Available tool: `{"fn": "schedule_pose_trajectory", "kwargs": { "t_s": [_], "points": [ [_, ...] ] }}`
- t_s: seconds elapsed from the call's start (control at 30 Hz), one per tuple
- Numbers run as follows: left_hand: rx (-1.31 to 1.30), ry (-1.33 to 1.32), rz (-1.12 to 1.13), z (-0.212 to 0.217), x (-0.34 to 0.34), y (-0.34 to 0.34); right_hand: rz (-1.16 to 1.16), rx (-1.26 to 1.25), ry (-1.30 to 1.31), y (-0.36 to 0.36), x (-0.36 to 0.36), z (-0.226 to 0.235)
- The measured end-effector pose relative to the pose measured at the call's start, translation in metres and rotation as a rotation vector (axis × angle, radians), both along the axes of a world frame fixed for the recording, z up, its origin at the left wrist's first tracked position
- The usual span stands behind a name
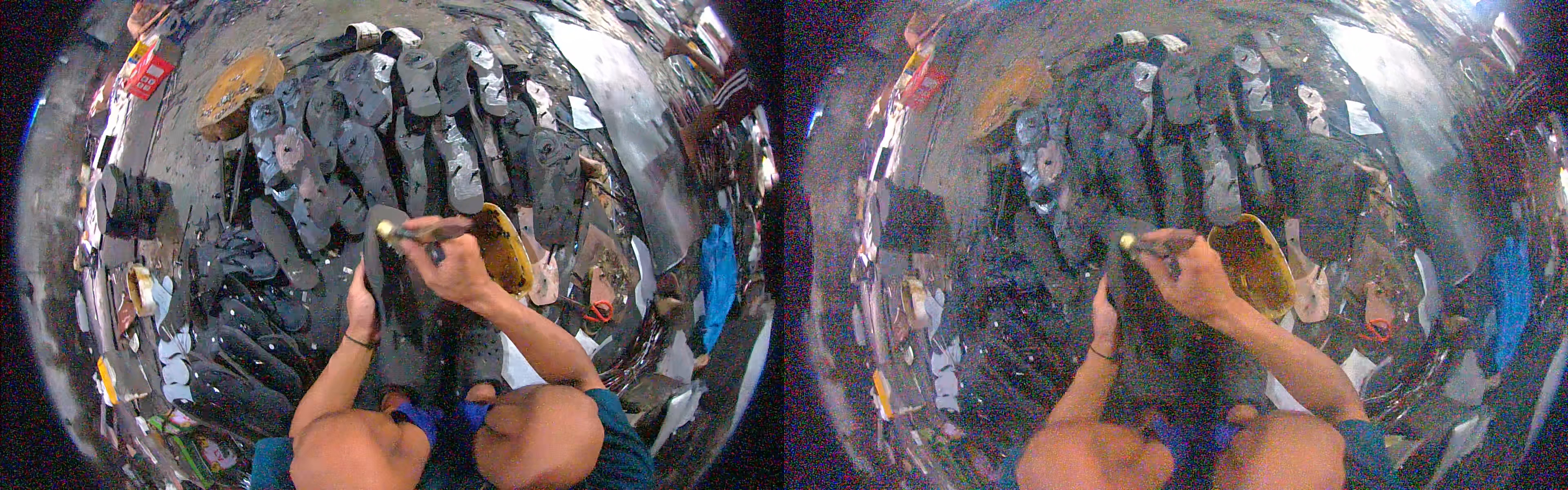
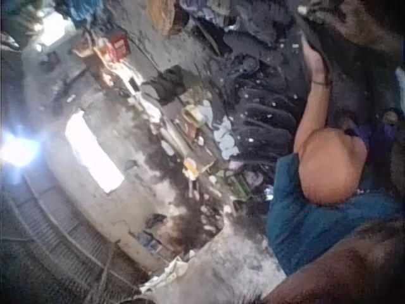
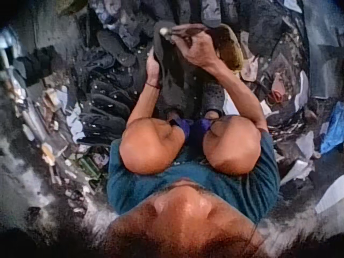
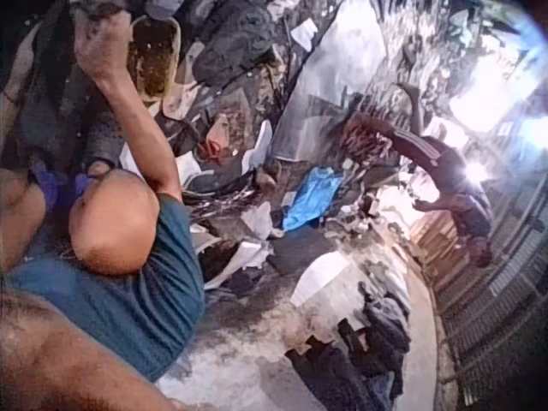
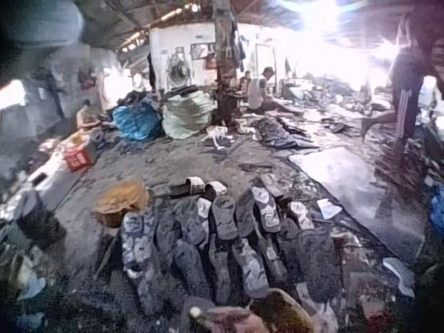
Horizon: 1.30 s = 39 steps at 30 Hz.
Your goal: The person sits on the ground and repeatedly applies glue to the soles of multiple black sandals using a brush. They dip the brush into a yellow container, spread the adhesive on each sandal, and place the treated sandals back on the floor.
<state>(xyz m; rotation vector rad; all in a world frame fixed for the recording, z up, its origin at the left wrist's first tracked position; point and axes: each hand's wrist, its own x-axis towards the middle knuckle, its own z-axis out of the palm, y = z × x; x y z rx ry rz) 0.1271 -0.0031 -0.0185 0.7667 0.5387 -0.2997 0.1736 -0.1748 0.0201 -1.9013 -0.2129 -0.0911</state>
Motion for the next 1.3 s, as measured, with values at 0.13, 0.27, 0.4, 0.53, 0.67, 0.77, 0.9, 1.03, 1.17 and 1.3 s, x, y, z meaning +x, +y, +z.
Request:
{"fn": "schedule_pose_trajectory", "kwargs": {
  "t_s": [0.13,0.27,0.4,0.53,0.67,0.77,0.9,1.03,1.17,1.3],
  "points": [
    [0.085,-0.030,0.001,-0.019,-0.009,0.015,0.125,0.103,0.069,0.000,-0.020,0.022],
    [0.275,0.011,0.053,-0.023,-0.013,-0.011,-0.035,-0.034,-0.182,-0.004,0.002,0.023],
    [0.139,-0.151,0.036,-0.009,-0.010,-0.007,-0.016,-0.079,-0.235,-0.005,-0.030,0.021],
    [0.333,-0.075,0.166,0.022,-0.014,-0.031,-0.228,0.148,0.071,-0.001,-0.001,0.027],
    [0.467,-0.341,0.033,0.010,-0.007,0.000,-0.020,0.583,0.475,0.006,-0.039,0.008],
    [-0.134,0.264,-0.087,0.018,-0.046,0.029,-0.008,0.834,0.789,-0.020,-0.028,0.009],
    [-0.176,0.338,-0.067,0.007,-0.111,0.043,-0.077,1.092,0.852,-0.038,-0.018,-0.004],
    [-0.202,0.307,-0.078,0.027,-0.092,0.040,-0.056,0.813,0.771,-0.012,-0.025,0.002],
    [-0.048,0.075,0.015,0.022,-0.009,0.028,0.150,0.218,0.234,0.029,-0.050,0.017],
    [0.016,-0.083,0.080,0.025,0.026,0.017,-0.028,-0.069,0.314,-0.004,-0.007,0.005]
  ]
}}
